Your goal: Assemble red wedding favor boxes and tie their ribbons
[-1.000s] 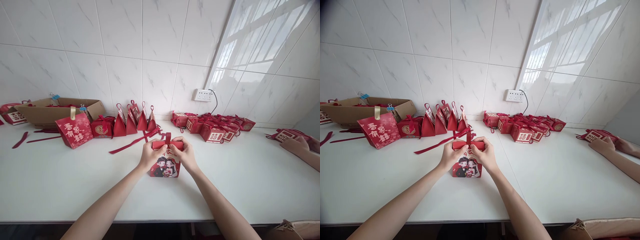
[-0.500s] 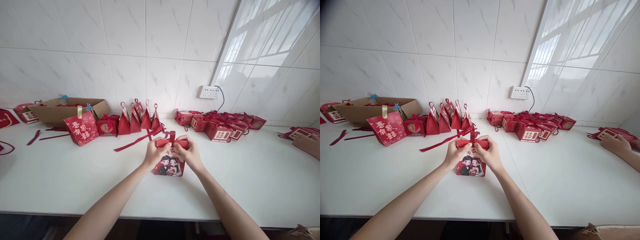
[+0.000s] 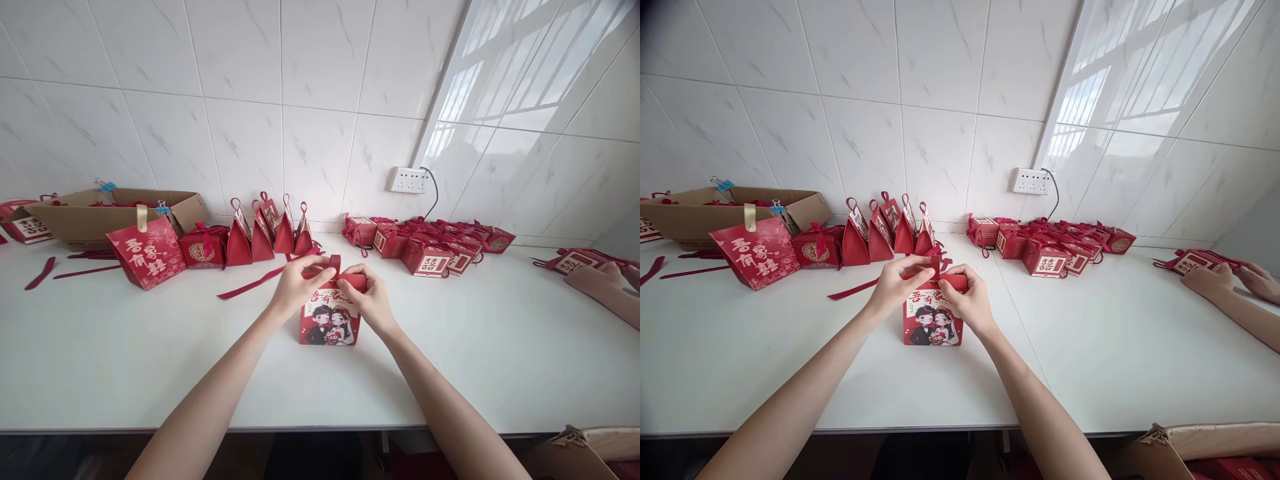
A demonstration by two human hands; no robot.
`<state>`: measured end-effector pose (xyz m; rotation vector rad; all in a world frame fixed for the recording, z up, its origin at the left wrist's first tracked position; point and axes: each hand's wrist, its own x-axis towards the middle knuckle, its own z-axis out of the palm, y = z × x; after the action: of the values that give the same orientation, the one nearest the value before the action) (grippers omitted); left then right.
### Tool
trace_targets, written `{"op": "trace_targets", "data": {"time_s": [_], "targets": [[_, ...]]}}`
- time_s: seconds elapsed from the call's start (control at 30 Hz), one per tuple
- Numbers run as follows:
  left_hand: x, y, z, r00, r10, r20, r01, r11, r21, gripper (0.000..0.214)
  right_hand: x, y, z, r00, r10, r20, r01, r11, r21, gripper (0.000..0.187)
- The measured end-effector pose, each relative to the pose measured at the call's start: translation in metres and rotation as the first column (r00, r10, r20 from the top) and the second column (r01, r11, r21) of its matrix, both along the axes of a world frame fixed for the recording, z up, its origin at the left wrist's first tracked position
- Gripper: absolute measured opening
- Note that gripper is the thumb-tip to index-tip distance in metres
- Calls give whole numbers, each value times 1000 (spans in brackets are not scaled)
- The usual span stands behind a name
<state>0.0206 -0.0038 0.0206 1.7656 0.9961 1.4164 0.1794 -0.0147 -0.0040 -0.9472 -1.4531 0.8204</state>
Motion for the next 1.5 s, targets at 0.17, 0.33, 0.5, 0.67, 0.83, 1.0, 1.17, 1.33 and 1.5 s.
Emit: {"op": "trace_targets", "data": {"time_s": [0.17, 0.33, 0.5, 0.67, 0.83, 1.0, 1.17, 1.33, 1.5], "targets": [[3, 2, -2, 997, 72, 31, -74, 994, 86, 17, -1, 2, -2, 998, 53, -16, -54, 999, -7, 25], [2, 1, -5, 994, 49, 100, -51, 999, 14, 23, -1, 1, -2, 994, 100, -43, -101, 995, -16, 25], [-7, -2, -10, 992, -109, 72, 112, 993, -47, 25, 2, 0, -2, 993, 120, 2, -120, 993, -12, 27], [-8, -5, -15, 996, -92, -10, 92, 995, -47, 18, 4, 2, -6, 980, 197, 13, -197, 980, -8, 26], [-6, -5, -16, 999, 13, -31, -11, 999, 46, 19, 8, 7, -11, 975, 224, 7, -224, 974, 30, 23], [-6, -3, -19, 995, 80, 61, -82, 996, 23, 19, 7, 11, -12, 972, 230, -41, -229, 973, 17, 21], [-7, 6, -28, 971, 61, 233, -41, 995, -88, 25, 6, 15, -15, 984, 167, -65, -172, 983, -64, 23], [-12, 13, -30, 913, -94, 396, 190, 959, -210, 52, 8, 21, -20, 957, 154, -244, -193, 970, -145, 32], [-9, 8, -24, 943, -201, 265, 284, 902, -324, 37, 7, 25, -23, 880, 204, -430, -330, 912, -243, 33]]}}
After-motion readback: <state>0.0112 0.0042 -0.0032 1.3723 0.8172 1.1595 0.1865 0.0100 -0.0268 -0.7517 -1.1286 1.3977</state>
